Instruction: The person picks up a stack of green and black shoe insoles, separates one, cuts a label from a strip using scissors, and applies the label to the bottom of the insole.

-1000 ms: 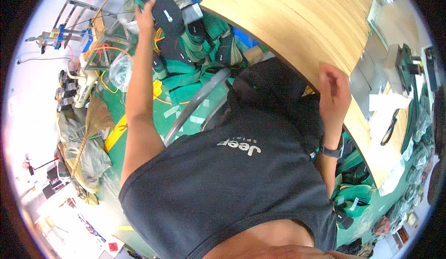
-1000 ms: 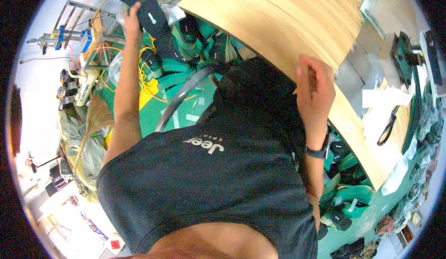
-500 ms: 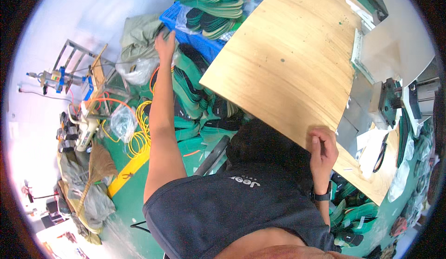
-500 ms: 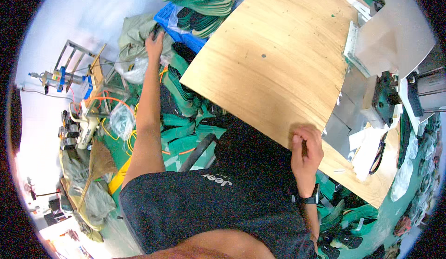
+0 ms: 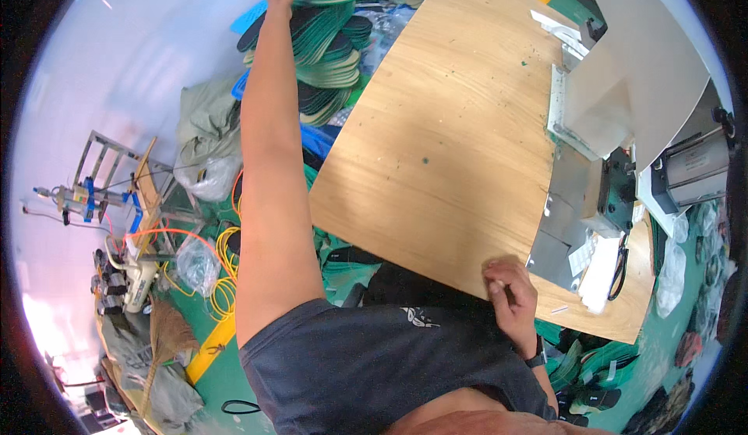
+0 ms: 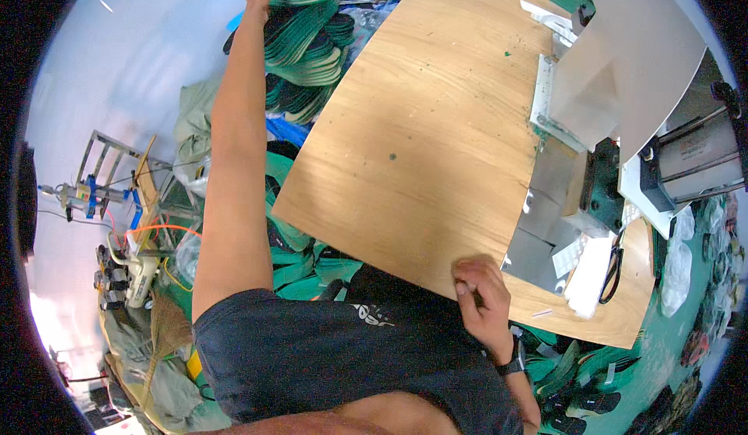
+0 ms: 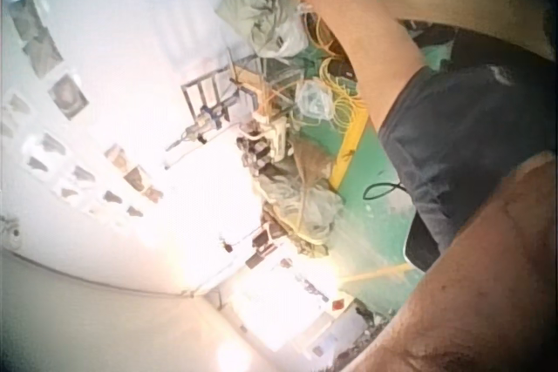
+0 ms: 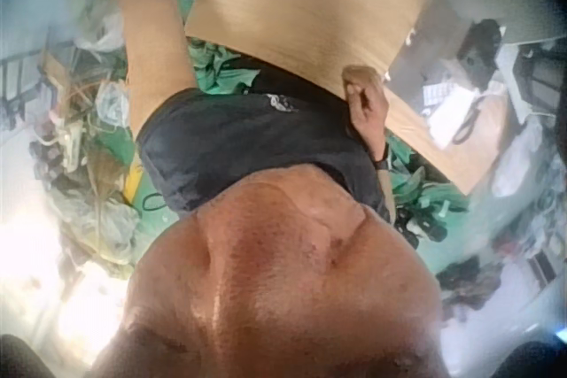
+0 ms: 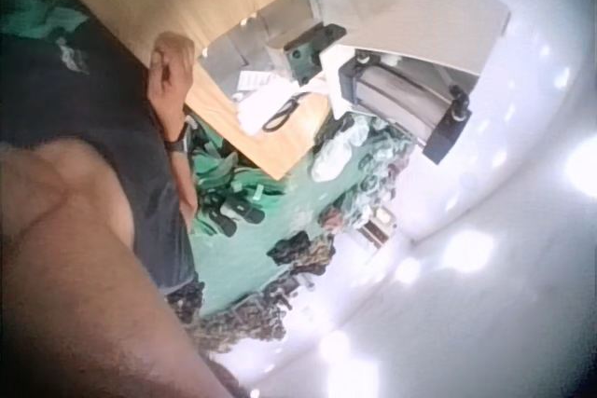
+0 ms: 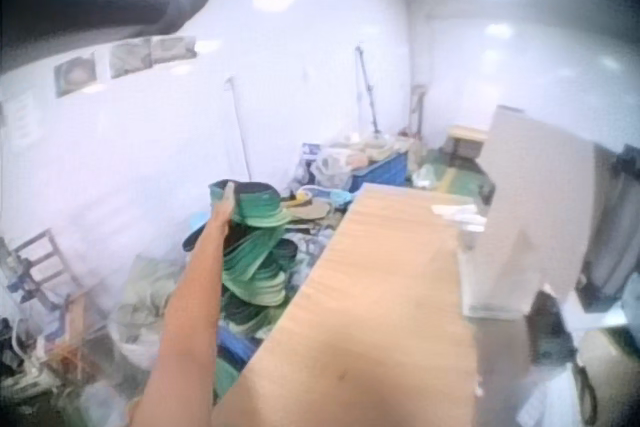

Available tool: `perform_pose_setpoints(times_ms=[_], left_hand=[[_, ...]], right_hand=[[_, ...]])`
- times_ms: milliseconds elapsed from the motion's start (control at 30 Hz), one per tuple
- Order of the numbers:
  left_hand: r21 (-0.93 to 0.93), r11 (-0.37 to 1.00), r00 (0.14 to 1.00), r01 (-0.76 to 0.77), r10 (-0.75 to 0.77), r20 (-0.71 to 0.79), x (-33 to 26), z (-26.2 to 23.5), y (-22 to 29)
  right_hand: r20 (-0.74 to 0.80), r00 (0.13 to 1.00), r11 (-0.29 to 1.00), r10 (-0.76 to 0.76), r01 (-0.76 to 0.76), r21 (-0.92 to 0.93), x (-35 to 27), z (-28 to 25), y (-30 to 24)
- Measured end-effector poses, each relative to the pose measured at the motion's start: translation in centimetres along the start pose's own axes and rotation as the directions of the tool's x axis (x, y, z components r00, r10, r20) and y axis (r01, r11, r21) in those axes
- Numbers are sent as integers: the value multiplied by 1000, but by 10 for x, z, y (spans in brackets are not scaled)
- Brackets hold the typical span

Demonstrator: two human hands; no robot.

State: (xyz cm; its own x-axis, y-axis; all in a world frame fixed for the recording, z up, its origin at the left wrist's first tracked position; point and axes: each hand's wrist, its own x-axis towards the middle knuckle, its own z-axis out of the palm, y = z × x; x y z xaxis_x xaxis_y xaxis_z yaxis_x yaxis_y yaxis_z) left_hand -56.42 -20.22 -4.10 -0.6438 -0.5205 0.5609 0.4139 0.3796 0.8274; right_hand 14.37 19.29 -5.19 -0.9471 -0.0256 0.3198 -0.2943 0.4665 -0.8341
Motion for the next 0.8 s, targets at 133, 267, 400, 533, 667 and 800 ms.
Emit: perform_pose_setpoints(times_ms=[133,267,400,533,667,800], left_hand=[[59,850,669,524,-453,589,-25,36,-1],[35,862,675,506,-420,607,-81,41,58],[-332,792,844,513,-394,363,-68,29,66],[-365,864,931,346,-269,248,-76,22,91],[-315,944,956,96,0,292,-118,-3,186],[-180,932,662,-315,352,662,-163,-78,271]], right_hand=[[-45,998,997,34,-37,-63,-3,-1,3],[-87,994,982,63,-77,-170,-4,3,2],[-90,994,984,54,-68,-163,-4,6,1],[-100,995,986,6,-22,-163,0,8,3],[-144,989,976,-40,8,-218,1,12,1],[-141,989,980,-37,8,-201,-5,8,-5]])
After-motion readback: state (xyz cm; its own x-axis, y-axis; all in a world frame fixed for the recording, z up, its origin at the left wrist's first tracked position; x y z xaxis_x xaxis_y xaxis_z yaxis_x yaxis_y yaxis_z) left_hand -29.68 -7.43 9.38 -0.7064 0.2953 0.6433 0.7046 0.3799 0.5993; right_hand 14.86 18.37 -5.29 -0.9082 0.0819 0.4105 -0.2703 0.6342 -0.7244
